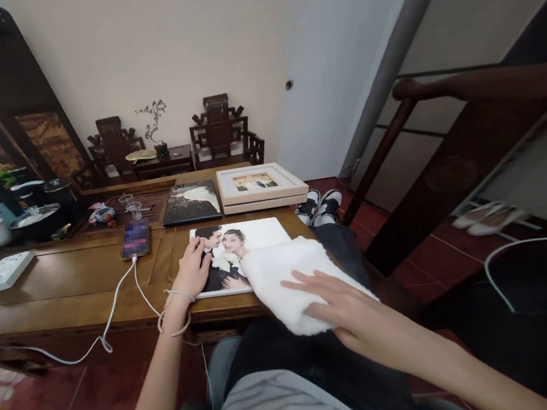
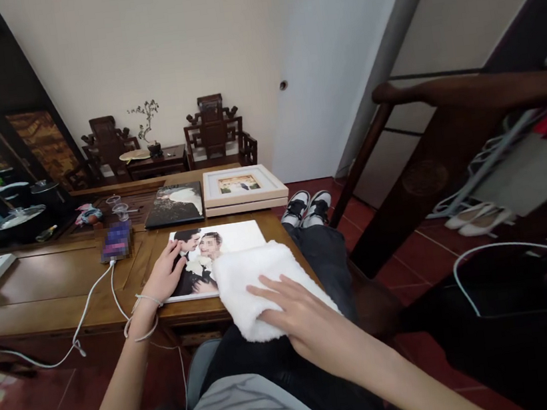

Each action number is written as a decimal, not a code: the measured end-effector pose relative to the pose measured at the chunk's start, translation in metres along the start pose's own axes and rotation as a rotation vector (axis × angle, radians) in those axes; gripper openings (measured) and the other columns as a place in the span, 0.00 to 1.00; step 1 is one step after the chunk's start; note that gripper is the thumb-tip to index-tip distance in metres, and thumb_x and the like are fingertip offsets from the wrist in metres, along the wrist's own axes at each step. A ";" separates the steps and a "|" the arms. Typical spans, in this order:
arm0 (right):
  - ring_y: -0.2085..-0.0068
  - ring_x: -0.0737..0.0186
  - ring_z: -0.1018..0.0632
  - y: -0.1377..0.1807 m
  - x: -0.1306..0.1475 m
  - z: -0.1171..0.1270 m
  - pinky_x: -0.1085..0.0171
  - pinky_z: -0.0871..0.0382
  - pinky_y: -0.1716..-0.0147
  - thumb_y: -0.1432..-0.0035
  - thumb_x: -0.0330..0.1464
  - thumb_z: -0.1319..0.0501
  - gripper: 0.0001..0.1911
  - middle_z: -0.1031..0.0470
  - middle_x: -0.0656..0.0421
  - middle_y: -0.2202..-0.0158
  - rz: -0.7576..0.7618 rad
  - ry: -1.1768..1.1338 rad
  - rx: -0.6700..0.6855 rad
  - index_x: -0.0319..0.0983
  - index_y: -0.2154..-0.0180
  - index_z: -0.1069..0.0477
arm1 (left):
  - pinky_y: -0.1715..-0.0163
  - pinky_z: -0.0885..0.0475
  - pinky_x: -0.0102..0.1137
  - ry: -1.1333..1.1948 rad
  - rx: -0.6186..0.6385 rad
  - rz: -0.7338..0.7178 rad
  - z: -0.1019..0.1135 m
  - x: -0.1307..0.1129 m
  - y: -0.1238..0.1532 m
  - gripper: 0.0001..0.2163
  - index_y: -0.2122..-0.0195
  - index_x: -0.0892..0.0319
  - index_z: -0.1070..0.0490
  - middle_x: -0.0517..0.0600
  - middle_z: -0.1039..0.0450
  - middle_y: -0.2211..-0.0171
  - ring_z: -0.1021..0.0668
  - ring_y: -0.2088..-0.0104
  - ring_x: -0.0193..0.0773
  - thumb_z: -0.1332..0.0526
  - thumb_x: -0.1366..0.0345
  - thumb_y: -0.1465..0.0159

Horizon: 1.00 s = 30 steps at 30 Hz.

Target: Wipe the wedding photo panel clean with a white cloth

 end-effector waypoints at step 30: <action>0.32 0.50 0.37 -0.021 -0.027 -0.009 0.43 0.43 0.33 0.58 0.16 0.50 0.35 0.33 0.54 0.36 -0.081 -0.024 -0.038 0.42 0.50 0.24 | 0.32 0.44 0.50 0.005 0.033 0.015 0.006 -0.004 -0.001 0.22 0.38 0.59 0.34 0.61 0.42 0.32 0.41 0.30 0.51 0.47 0.58 0.30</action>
Point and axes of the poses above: each hand's wrist, its own y-axis away from the middle knuckle, its own z-axis out of the back of the hand, x = y × z, the point moved 2 cm from there along -y, towards the middle knuckle
